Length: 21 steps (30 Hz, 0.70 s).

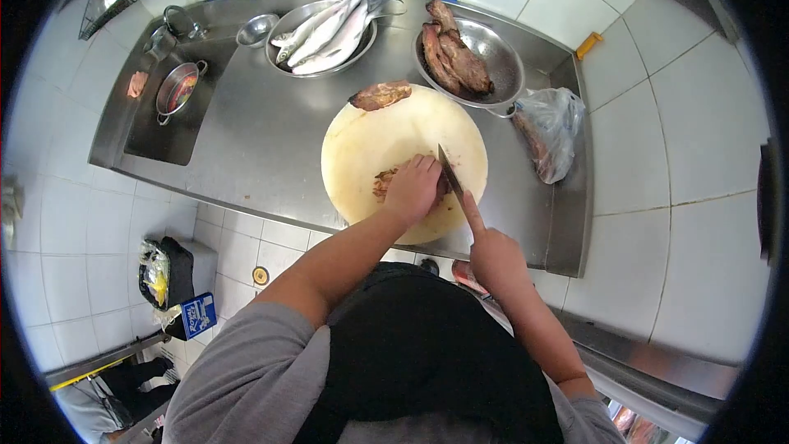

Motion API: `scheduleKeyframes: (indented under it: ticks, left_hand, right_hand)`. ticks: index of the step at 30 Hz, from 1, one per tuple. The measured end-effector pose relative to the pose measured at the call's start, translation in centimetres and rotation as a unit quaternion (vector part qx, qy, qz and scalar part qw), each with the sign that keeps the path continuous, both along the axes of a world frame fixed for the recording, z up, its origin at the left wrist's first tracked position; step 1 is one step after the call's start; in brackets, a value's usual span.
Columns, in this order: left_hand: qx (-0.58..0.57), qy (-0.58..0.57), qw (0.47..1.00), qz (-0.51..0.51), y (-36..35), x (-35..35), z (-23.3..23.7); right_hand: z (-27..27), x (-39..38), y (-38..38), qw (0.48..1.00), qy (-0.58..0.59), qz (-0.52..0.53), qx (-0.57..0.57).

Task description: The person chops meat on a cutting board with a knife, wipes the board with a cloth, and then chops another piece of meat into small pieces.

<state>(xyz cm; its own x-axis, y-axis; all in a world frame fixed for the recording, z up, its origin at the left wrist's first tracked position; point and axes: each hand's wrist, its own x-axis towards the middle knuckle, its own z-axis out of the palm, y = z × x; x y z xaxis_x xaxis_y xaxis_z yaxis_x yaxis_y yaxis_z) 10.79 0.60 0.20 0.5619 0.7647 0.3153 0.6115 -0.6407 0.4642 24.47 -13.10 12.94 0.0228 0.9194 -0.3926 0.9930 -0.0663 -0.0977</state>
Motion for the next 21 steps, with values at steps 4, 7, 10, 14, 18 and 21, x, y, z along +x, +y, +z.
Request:
scheduleKeyframes:
  ticks: [4,7,10,14,18,21]
  left_hand:
    - [-0.012,0.005,1.000,-0.003,-0.5,-0.1,0.1]
    - [-0.024,0.018,0.999,-0.016,-0.2,-0.2,0.4]
    - [0.005,0.012,1.000,-0.001,-0.1,-0.1,-0.2]
    - [0.012,0.020,1.000,-0.004,-0.3,-0.3,0.2]
    - [-0.001,0.012,1.000,0.008,0.0,-0.2,0.4]
    - [0.028,-0.002,0.999,0.020,0.1,-0.4,0.1]
  right_hand:
    - [-1.8,-0.2,0.0,0.998,0.028,-0.041,-0.034]
    - [-2.1,0.2,1.2,0.998,0.037,-0.053,-0.021]
    - [0.6,-0.1,0.1,0.997,0.032,-0.056,-0.040]
    - [-2.0,-0.2,0.8,0.992,0.064,-0.100,-0.049]
    - [-0.9,0.0,1.4,0.997,0.052,-0.064,-0.008]
    - [0.9,-0.3,0.9,0.998,0.038,-0.050,-0.025]
